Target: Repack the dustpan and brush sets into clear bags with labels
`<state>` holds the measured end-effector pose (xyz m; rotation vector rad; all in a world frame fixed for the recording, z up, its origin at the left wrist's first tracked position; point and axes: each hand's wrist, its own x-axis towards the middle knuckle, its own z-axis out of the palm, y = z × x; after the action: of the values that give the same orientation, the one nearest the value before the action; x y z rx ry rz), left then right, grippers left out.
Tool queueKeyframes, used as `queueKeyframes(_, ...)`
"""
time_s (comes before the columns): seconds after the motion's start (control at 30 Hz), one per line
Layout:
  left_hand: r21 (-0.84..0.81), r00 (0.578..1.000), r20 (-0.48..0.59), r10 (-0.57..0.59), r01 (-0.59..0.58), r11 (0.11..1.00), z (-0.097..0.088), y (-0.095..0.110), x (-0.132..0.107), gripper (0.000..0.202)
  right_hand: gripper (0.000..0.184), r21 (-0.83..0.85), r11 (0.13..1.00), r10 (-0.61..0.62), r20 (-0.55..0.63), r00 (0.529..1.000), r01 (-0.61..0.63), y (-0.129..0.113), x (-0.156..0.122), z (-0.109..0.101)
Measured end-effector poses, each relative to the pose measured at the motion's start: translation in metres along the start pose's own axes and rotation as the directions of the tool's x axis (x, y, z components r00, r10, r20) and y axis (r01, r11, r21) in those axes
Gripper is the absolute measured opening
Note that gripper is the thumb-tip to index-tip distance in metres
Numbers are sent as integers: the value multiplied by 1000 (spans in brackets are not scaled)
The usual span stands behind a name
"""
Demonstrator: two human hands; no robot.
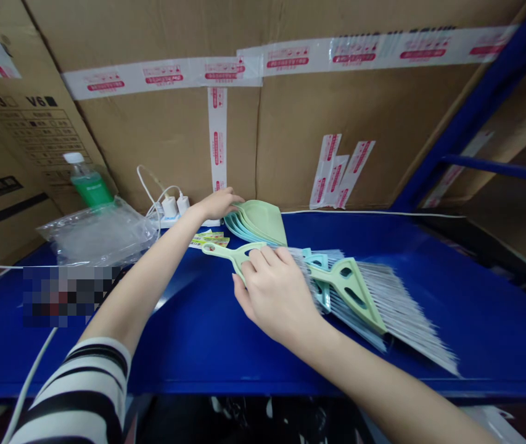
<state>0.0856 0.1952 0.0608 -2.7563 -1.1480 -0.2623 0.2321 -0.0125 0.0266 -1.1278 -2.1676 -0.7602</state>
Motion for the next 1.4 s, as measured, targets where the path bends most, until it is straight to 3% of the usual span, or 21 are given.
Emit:
queueKeyframes(0.2, -2, 999, -32, -23, 22, 1000, 2, -11, -11, 35, 25, 9, 1000, -7, 5, 1000, 7, -1, 0, 1)
queueKeyframes(0.47, 36, 999, -25, -40, 41, 999, 3, -5, -13, 42, 27, -7, 1000, -18, 26, 1000, 18, 8, 4, 1)
queueKeyframes(0.63, 72, 998, -24, -54, 55, 996, 3, -2, -16, 41, 31, -99, 995, -11, 105, 994, 21, 36, -2, -24)
queueKeyframes(0.83, 95, 997, -61, -56, 62, 994, -1, 6, -22, 38, 36, -345, 937, 124, 202, 972, -48, 77, -48, -48)
queueKeyframes(0.97, 115, 993, -109, -46, 59, 992, -5, 16, -31, 37, 29, -359, 933, 143, 347, 927, -10, 82, -75, -39)
queueKeyframes(1.17, 153, 980, -197, 11, 20, 988, -3, 40, -56, 38, 22, -366, 926, 218, 332, 918, -87, 80, -84, -32)
queueKeyframes(1.4, 314, 940, -243, 241, -159, 936, -1, 74, -87, 34, 13, -363, 898, 372, 324, 870, -250, 91, -88, -26)
